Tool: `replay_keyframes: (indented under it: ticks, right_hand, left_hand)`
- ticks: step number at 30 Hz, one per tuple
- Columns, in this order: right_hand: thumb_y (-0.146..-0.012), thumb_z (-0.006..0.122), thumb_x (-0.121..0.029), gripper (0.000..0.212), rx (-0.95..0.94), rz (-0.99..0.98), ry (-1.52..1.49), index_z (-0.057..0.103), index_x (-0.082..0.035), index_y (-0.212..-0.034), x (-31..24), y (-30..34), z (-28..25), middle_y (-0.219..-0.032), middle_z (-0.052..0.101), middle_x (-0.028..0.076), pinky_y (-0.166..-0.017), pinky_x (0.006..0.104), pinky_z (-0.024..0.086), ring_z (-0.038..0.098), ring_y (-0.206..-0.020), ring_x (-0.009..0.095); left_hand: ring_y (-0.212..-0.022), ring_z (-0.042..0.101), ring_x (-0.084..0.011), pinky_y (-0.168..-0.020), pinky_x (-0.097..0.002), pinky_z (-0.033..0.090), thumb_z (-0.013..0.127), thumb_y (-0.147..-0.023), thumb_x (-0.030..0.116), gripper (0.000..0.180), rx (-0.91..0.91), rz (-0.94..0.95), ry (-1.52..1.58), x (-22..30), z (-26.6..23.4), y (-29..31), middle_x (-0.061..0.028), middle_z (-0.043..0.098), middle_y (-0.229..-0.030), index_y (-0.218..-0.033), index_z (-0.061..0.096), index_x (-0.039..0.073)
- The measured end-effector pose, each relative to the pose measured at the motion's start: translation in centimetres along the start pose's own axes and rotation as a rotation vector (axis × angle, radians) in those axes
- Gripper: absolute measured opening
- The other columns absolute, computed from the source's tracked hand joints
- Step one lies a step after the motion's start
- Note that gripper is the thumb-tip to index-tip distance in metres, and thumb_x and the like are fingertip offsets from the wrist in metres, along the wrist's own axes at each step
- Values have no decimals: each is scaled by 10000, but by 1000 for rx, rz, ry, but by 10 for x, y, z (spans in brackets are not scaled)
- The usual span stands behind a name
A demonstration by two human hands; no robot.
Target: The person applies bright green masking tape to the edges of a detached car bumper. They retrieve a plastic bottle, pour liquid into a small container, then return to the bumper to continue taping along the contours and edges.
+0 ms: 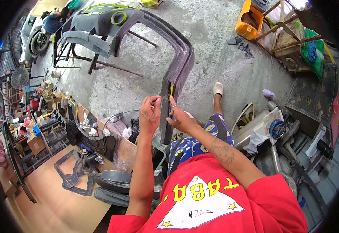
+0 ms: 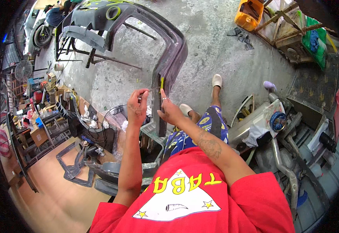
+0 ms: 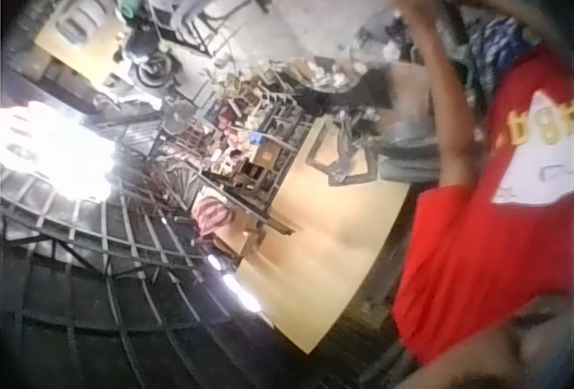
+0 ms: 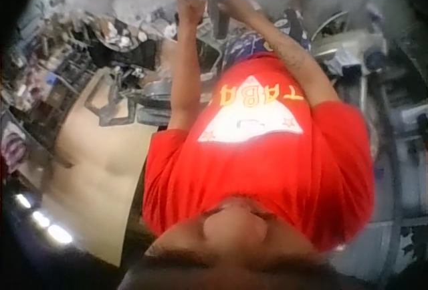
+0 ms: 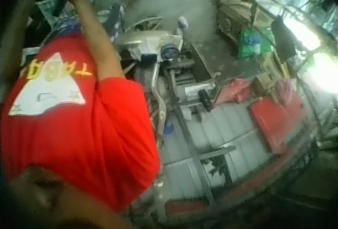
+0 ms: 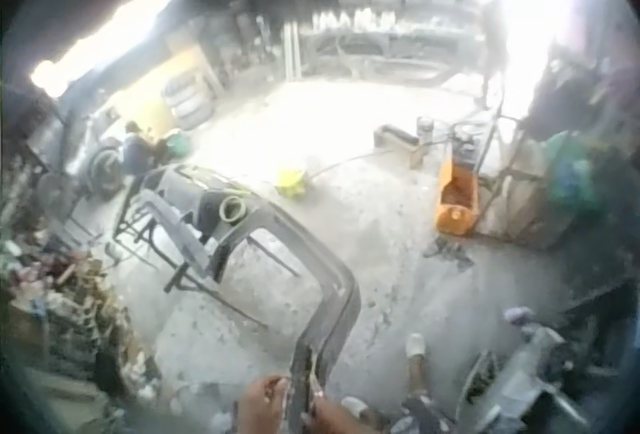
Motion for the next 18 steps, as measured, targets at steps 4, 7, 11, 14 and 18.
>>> replay_keyframes:
  ticks: [4, 7, 11, 14, 18]
  right_hand:
    - [-832, 753, -151, 1054, 64, -129, 45, 72, -27, -1627, -4, 2, -1, -980, 618, 174, -725, 452, 526, 642, -820, 372]
    - [-830, 753, -140, 1062, 37, -47, 6, 62, -31, -1629, -3, 1, -2, -985, 622, 173, -730, 447, 529, 647, -828, 363]
    - [-832, 748, -140, 1055, -3, -25, -6, 64, -30, -1628, -10, 3, -7, -995, 625, 180, -738, 448, 534, 650, -833, 366]
    - [-836, 741, -152, 1050, -26, -7, 30, 61, -30, -1627, -6, 7, -6, -1018, 625, 198, -745, 463, 534, 649, -844, 389]
    - [-846, 720, -176, 1042, -53, -16, 47, 41, -29, -1624, -4, 9, -5, -1110, 621, 241, -764, 495, 536, 648, -884, 433]
  left_hand:
    - [-839, 683, -230, -709, -324, 525, 628, -1004, 160, 180, -14, -44, -7, -3, -2, 1, -127, 696, -963, -1044, 696, -2]
    - [-840, 682, -227, -712, -321, 524, 629, -1002, 154, 177, -19, -19, 5, -1, -2, 1, -125, 693, -959, -1043, 696, -4]
    - [-835, 680, -228, -718, -317, 521, 634, -998, 151, 173, -15, -37, 16, 1, -6, 4, -121, 688, -951, -1044, 694, -4]
    - [-834, 678, -221, -727, -313, 519, 631, -1002, 151, 171, 9, -32, 27, 7, -12, 7, -116, 684, -946, -1042, 696, -2]
    - [-832, 673, -214, -728, -315, 518, 619, -1010, 136, 163, 39, -48, 21, 0, -20, 14, -116, 677, -960, -1063, 691, 0]
Point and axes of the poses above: each hand's wrist, its own y-axis away from the middle knuckle, its own z-axis out of the palm, x = y × z, the point moved 4 cm from there along -y, towards the middle knuckle
